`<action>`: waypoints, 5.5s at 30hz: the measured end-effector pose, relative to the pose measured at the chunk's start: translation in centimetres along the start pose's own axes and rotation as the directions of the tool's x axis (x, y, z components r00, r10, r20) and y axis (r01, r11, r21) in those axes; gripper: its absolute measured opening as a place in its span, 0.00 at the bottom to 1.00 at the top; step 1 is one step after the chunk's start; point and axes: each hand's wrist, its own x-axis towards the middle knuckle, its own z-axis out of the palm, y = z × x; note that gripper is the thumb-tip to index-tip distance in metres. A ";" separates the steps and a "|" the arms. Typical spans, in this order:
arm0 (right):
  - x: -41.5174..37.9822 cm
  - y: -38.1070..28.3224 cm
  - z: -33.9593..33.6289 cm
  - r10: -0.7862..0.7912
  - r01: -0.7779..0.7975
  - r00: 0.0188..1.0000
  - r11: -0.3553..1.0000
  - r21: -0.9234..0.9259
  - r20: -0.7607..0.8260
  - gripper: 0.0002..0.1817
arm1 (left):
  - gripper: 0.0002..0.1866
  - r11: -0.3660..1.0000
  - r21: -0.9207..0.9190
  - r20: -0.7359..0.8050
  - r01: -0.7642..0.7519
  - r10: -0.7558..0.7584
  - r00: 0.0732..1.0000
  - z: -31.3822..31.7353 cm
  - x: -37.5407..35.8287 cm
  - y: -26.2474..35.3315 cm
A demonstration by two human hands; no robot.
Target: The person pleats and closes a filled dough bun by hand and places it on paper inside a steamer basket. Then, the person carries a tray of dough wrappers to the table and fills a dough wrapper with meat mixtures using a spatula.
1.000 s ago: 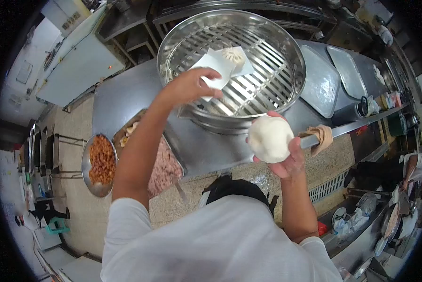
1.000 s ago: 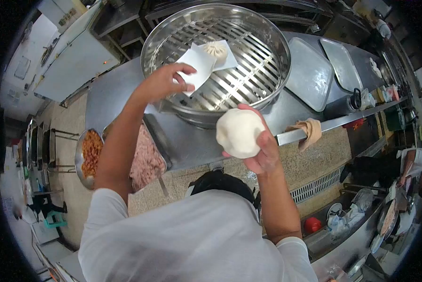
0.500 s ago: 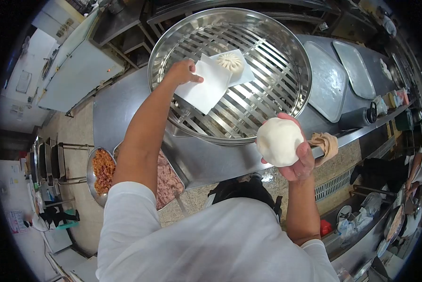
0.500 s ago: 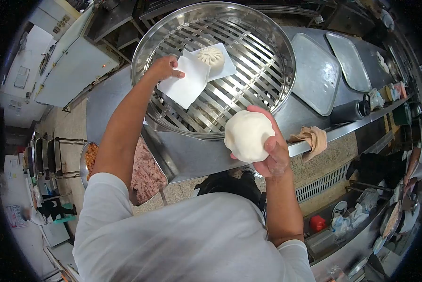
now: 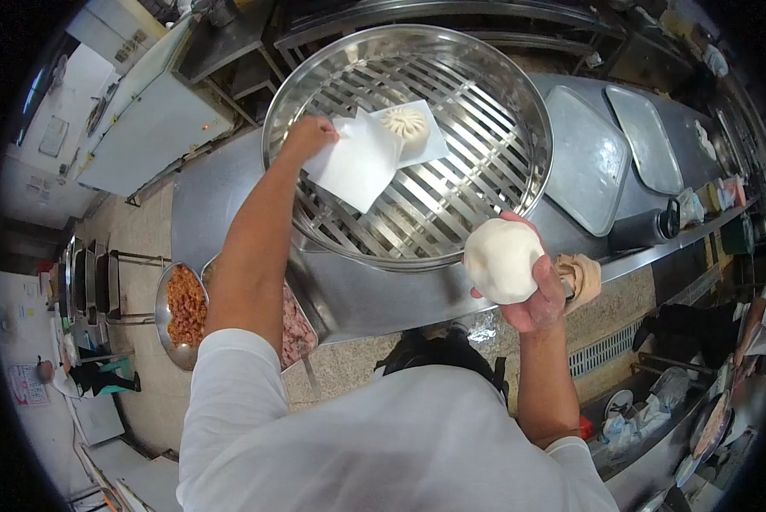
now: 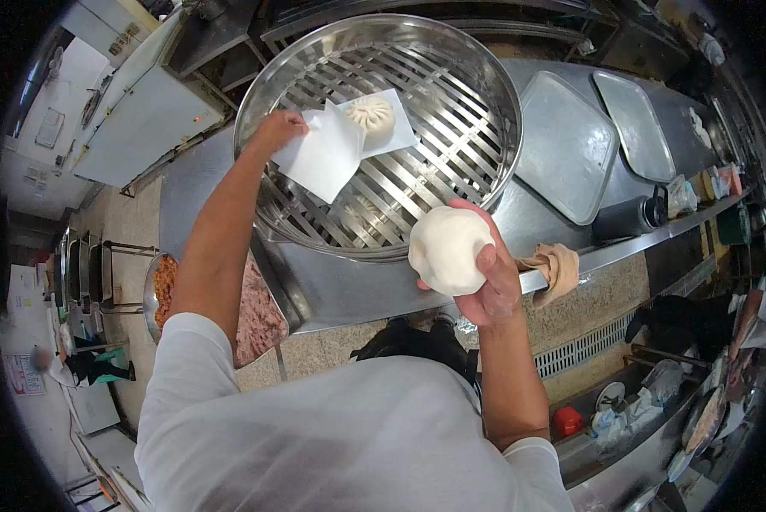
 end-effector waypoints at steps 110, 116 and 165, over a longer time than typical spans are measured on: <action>16.6 7.5 10.0 -0.042 0.216 0.976 0.066 -0.974 0.214 0.16 | 0.26 0.251 -0.944 -0.304 -0.215 -0.405 0.862 -2.4 -38.5 7.6; 5.5 16.4 22.7 0.363 0.204 0.596 0.795 -0.572 0.716 0.07 | 0.28 0.211 -0.841 -0.529 -0.498 -0.516 0.674 -3.2 -47.9 7.9; -81.4 77.7 69.5 -0.341 -0.108 -0.934 0.552 -0.827 -0.106 0.13 | 0.32 0.979 -0.132 0.256 -0.155 -0.118 -0.960 -7.3 -136.2 -14.4</action>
